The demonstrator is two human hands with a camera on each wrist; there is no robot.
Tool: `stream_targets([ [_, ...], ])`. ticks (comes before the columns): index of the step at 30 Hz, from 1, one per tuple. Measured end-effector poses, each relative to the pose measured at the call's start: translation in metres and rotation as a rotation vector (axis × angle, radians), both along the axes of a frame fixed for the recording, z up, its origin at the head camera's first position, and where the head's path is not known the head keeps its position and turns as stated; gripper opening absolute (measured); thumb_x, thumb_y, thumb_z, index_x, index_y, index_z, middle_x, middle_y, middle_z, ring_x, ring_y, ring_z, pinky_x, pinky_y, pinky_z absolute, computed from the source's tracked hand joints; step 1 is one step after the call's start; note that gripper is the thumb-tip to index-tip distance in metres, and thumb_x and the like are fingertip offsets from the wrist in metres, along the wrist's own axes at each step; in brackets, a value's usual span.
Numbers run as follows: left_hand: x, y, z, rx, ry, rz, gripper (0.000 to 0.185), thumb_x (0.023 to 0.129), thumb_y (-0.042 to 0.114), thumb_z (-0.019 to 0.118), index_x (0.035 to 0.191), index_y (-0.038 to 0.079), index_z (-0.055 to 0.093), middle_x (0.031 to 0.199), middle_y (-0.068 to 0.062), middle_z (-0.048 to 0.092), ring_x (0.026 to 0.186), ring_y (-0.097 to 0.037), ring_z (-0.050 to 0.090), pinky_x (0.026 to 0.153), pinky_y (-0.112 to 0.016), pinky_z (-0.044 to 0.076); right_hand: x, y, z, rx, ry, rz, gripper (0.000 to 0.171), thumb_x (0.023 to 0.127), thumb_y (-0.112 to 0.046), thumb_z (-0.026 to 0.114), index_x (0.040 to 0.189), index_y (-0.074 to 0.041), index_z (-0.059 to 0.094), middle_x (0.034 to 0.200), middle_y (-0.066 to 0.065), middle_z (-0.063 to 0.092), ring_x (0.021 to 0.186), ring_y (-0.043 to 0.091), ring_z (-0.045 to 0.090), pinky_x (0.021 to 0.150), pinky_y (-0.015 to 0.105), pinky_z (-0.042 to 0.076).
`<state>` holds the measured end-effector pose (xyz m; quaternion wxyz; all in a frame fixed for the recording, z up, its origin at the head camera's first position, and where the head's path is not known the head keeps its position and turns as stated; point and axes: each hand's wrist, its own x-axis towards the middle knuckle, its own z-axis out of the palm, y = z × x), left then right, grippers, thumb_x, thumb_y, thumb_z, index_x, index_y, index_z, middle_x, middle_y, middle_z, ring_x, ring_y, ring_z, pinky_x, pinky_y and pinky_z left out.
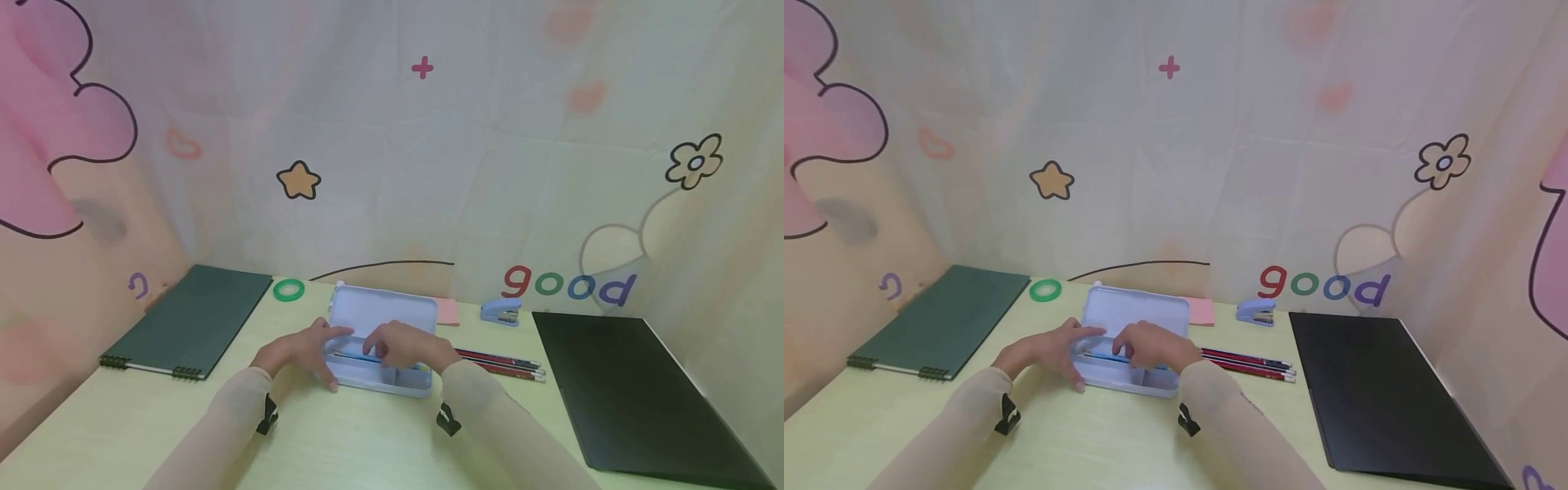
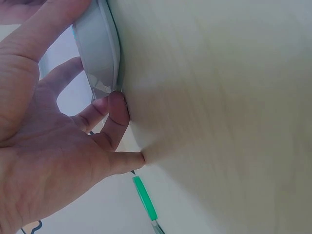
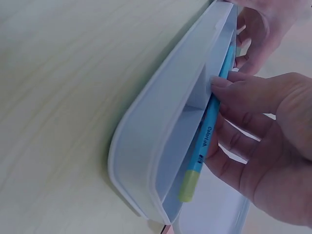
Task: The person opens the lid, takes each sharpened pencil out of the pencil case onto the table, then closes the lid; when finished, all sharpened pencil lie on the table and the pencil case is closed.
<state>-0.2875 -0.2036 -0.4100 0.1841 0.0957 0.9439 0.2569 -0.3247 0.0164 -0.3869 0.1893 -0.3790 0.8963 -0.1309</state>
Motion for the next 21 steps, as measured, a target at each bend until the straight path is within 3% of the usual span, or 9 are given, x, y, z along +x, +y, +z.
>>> stream_targets([
  [10,-0.001,0.003,0.001,-0.016,0.01,-0.005,0.1,0.065,0.029,0.095,0.151,0.026,0.043,0.12,-0.011,0.041,0.113,-0.028,0.045,0.099,-0.051,0.046,-0.001,0.018,0.01,-0.037,0.033,0.013,0.03,0.088,-0.002,0.072,0.116,-0.014,0.074,0.095,0.0,0.071,0.086,0.014,0.058,0.085,0.032,0.053],
  [15,0.001,0.002,0.001,-0.018,0.005,0.009,0.1,0.065,0.03,0.095,0.151,0.028,0.044,0.126,-0.012,0.04,0.118,-0.031,0.045,0.102,-0.055,0.045,-0.001,0.033,0.015,-0.04,0.027,0.016,0.03,0.089,-0.002,0.07,0.116,-0.013,0.074,0.095,-0.001,0.071,0.086,0.014,0.059,0.084,0.032,0.054],
  [21,0.0,0.001,-0.001,-0.009,0.004,0.005,0.1,0.065,0.029,0.095,0.151,0.029,0.043,0.131,-0.013,0.038,0.121,-0.032,0.043,0.103,-0.055,0.044,0.004,0.058,0.016,-0.048,0.0,-0.064,0.037,0.089,0.001,0.067,0.12,-0.018,0.072,0.101,-0.002,0.07,0.091,0.015,0.06,0.089,0.036,0.055],
])
